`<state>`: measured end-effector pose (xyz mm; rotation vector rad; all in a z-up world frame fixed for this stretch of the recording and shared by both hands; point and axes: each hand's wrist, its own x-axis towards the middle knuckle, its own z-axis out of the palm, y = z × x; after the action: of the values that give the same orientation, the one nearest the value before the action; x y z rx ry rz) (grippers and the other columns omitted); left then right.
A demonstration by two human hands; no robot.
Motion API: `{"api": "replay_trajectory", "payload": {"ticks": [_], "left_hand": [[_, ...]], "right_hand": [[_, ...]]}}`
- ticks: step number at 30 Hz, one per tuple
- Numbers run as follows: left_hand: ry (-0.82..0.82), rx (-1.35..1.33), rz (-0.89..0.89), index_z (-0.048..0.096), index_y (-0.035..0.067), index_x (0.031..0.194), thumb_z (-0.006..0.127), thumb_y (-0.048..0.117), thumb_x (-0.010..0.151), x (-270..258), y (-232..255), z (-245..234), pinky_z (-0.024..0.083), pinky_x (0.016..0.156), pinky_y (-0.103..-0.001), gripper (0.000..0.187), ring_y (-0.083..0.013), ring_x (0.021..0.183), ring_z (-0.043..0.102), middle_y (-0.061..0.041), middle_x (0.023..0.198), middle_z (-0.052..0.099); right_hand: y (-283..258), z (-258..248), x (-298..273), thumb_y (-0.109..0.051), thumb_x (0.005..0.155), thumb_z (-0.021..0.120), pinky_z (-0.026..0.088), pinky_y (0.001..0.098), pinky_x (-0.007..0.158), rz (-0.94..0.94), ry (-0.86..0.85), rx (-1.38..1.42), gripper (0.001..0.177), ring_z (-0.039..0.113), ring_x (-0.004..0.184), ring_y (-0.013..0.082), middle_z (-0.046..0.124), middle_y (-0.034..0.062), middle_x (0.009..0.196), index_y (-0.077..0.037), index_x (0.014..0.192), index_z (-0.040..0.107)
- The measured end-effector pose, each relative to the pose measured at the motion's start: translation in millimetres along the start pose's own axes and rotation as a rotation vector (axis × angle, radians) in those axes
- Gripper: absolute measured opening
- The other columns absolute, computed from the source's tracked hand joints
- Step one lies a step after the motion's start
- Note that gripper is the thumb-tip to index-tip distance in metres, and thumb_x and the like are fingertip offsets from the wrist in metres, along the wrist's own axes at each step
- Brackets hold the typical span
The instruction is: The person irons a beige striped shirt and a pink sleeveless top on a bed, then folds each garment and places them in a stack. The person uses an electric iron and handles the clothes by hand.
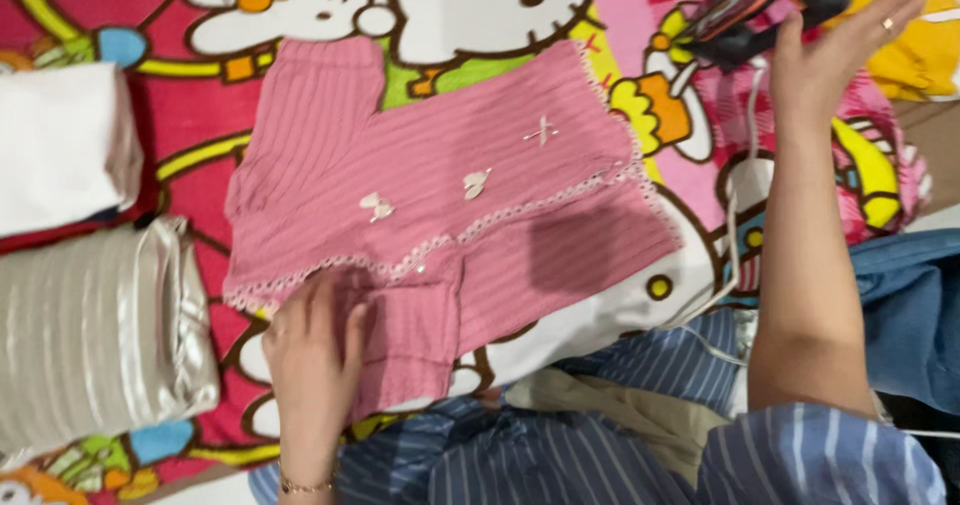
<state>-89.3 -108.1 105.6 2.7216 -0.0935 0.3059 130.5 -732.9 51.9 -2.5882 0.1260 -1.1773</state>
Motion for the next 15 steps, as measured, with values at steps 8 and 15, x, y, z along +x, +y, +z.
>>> {"api": "replay_trajectory", "payload": {"ticks": [8, 15], "left_hand": [[0.111, -0.127, -0.342, 0.067, 0.003, 0.123, 0.067, 0.031, 0.099, -54.4, -20.7, 1.4, 0.053, 0.076, -0.046, 0.037, -0.0364, 0.087, 0.069, -0.017, 0.095, 0.073], [0.053, -0.463, -0.458, 0.066, 0.008, 0.127, 0.068, 0.026, 0.097, -36.8, -45.5, 18.7, 0.051, 0.066, -0.039, 0.035, -0.0267, 0.071, 0.063, -0.014, 0.081, 0.068]], "right_hand": [[-275.4, -68.2, -153.2, -0.018, 0.094, 0.069, 0.057, 0.04, 0.086, -0.344, -0.832, 0.607, 0.015, 0.07, 0.109, 0.035, 0.07, 0.0199, 0.134, -0.007, 0.085, 0.075], [-383.8, -61.2, -206.8, -0.026, 0.094, 0.071, 0.052, 0.0348, 0.068, 0.139, -1.28, 0.725, 0.074, 0.064, 0.071, 0.0213, 0.066, 0.0131, 0.085, -0.015, 0.158, 0.036]]}}
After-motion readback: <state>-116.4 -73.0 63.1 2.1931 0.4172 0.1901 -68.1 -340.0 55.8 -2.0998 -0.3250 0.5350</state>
